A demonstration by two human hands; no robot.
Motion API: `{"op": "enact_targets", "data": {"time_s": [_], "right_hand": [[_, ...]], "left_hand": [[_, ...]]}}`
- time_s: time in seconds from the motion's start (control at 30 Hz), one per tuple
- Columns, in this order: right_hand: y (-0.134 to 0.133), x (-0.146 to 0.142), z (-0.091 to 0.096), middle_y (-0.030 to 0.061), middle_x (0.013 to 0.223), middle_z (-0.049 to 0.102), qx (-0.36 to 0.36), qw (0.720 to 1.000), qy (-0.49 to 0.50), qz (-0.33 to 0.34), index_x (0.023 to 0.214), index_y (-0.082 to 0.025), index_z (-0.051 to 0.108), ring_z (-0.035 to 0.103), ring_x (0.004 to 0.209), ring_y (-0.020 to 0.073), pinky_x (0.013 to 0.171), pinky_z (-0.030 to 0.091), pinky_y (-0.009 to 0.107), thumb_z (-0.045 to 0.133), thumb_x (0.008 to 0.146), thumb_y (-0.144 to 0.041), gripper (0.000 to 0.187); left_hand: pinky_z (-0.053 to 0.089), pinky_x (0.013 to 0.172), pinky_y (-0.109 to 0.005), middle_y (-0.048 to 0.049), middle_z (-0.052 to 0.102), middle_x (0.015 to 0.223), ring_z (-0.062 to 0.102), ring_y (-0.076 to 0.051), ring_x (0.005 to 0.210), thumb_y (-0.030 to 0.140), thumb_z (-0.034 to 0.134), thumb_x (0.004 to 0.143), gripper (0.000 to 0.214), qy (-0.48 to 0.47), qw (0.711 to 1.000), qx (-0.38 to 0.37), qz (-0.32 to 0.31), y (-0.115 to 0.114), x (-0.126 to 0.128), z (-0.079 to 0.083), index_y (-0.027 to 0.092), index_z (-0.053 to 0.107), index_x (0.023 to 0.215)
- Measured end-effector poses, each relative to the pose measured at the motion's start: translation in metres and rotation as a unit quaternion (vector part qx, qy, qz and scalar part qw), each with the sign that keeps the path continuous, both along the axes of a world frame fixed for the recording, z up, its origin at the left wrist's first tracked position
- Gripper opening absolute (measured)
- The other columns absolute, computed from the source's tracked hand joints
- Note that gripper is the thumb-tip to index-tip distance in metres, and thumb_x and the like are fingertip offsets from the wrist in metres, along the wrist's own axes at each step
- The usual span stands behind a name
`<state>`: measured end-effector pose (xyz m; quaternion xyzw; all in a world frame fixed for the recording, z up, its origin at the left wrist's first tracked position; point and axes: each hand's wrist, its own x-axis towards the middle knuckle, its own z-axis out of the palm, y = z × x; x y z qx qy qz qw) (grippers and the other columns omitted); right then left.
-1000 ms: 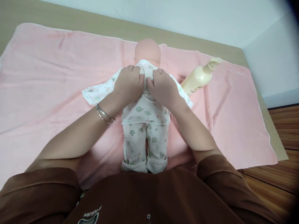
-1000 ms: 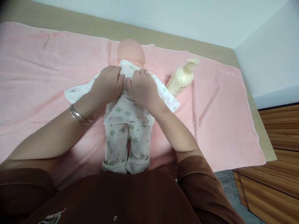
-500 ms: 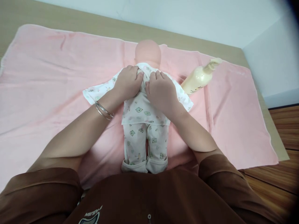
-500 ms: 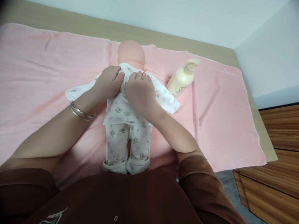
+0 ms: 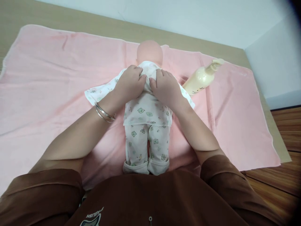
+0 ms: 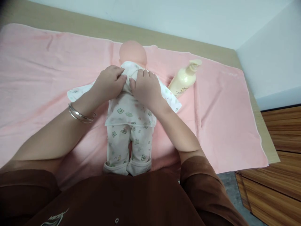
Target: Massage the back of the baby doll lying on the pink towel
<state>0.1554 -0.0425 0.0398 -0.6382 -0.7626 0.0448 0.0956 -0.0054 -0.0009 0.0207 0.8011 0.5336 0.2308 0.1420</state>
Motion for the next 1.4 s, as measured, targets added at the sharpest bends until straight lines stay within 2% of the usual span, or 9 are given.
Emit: {"op": "enact_targets", "data": {"time_s": [0.13,0.23,0.3,0.47,0.63,0.9,1.07,1.2,1.4], "right_hand": [[-0.015,-0.01,0.002,0.0246,0.133,0.065,0.018,0.999,-0.027,0.008,0.131,-0.004,0.059,0.059,0.135,0.0388,0.12,0.047,0.055,0.027,0.113,-0.034,0.047],[-0.011,-0.01,0.003,0.0227,0.126,0.066,0.013,1.0,-0.016,-0.005,0.126,-0.006,0.062,0.061,0.13,0.0385,0.115,0.051,0.055,0.03,0.113,-0.037,0.046],[-0.004,-0.007,0.003,0.022,0.125,0.067,0.004,1.0,-0.007,-0.02,0.124,-0.006,0.063,0.061,0.13,0.0385,0.114,0.052,0.055,0.032,0.114,-0.041,0.047],[0.016,0.002,0.001,0.021,0.118,0.071,-0.022,0.998,0.032,-0.051,0.118,-0.007,0.068,0.068,0.122,0.0394,0.107,0.056,0.054,0.037,0.113,-0.05,0.053],[0.023,0.006,-0.007,0.0221,0.125,0.069,-0.015,0.997,0.063,-0.048,0.127,-0.005,0.061,0.067,0.125,0.0393,0.109,0.055,0.054,0.042,0.112,-0.051,0.052],[0.03,0.008,-0.018,0.017,0.124,0.066,-0.01,0.996,0.069,-0.055,0.121,-0.013,0.056,0.064,0.128,0.038,0.113,0.051,0.06,0.042,0.11,-0.055,0.045],[0.03,0.009,-0.017,0.0176,0.125,0.065,-0.015,0.996,0.067,-0.056,0.122,-0.013,0.056,0.063,0.129,0.0382,0.114,0.049,0.06,0.04,0.11,-0.055,0.047],[0.028,0.008,-0.015,0.0183,0.125,0.066,-0.017,0.996,0.064,-0.057,0.123,-0.011,0.056,0.063,0.128,0.0384,0.113,0.05,0.059,0.04,0.11,-0.055,0.048],[0.033,0.008,-0.02,0.0199,0.125,0.067,-0.001,0.995,0.074,-0.061,0.123,-0.011,0.057,0.064,0.127,0.0401,0.113,0.05,0.062,0.044,0.109,-0.056,0.049]], "left_hand": [[0.046,0.105,-0.049,-0.0114,0.068,0.104,0.063,-0.03,0.111,0.028,0.041,0.105,0.025,-0.012,0.999,-0.027,0.018,0.012,0.001,-0.016,0.026,0.049,0.081],[0.036,0.118,-0.053,-0.0112,0.069,0.11,0.062,-0.032,0.118,0.041,0.036,0.108,0.032,-0.021,0.999,-0.007,0.033,0.011,0.002,-0.024,0.025,0.062,0.096],[0.037,0.118,-0.053,-0.0128,0.071,0.113,0.062,-0.034,0.12,0.046,0.036,0.108,0.037,-0.025,0.999,-0.001,0.035,0.009,0.002,-0.027,0.025,0.066,0.105],[0.044,0.113,-0.052,-0.0162,0.07,0.124,0.06,-0.039,0.129,0.045,0.045,0.107,0.032,-0.019,0.998,0.001,0.067,0.006,0.004,-0.026,0.023,0.066,0.118],[0.041,0.114,-0.055,-0.0138,0.066,0.128,0.056,-0.038,0.131,0.049,0.043,0.108,0.036,-0.008,0.995,-0.02,0.1,0.002,0.008,-0.022,0.024,0.066,0.121],[0.046,0.112,-0.054,-0.0158,0.068,0.128,0.061,-0.038,0.13,0.033,0.052,0.109,0.022,0.026,0.994,-0.005,0.11,0.0,0.011,-0.018,0.022,0.065,0.122],[0.051,0.109,-0.055,-0.0176,0.07,0.126,0.064,-0.04,0.127,0.029,0.053,0.109,0.019,0.047,0.993,0.014,0.109,-0.001,0.012,-0.017,0.02,0.066,0.121],[0.048,0.111,-0.055,-0.0137,0.069,0.126,0.062,-0.036,0.125,0.032,0.052,0.109,0.02,0.025,0.992,0.009,0.12,-0.001,0.012,-0.019,0.022,0.064,0.121],[0.045,0.109,-0.058,-0.015,0.066,0.125,0.058,-0.038,0.124,0.034,0.046,0.107,0.025,0.014,0.991,-0.009,0.132,0.002,0.013,-0.022,0.023,0.063,0.122]]}}
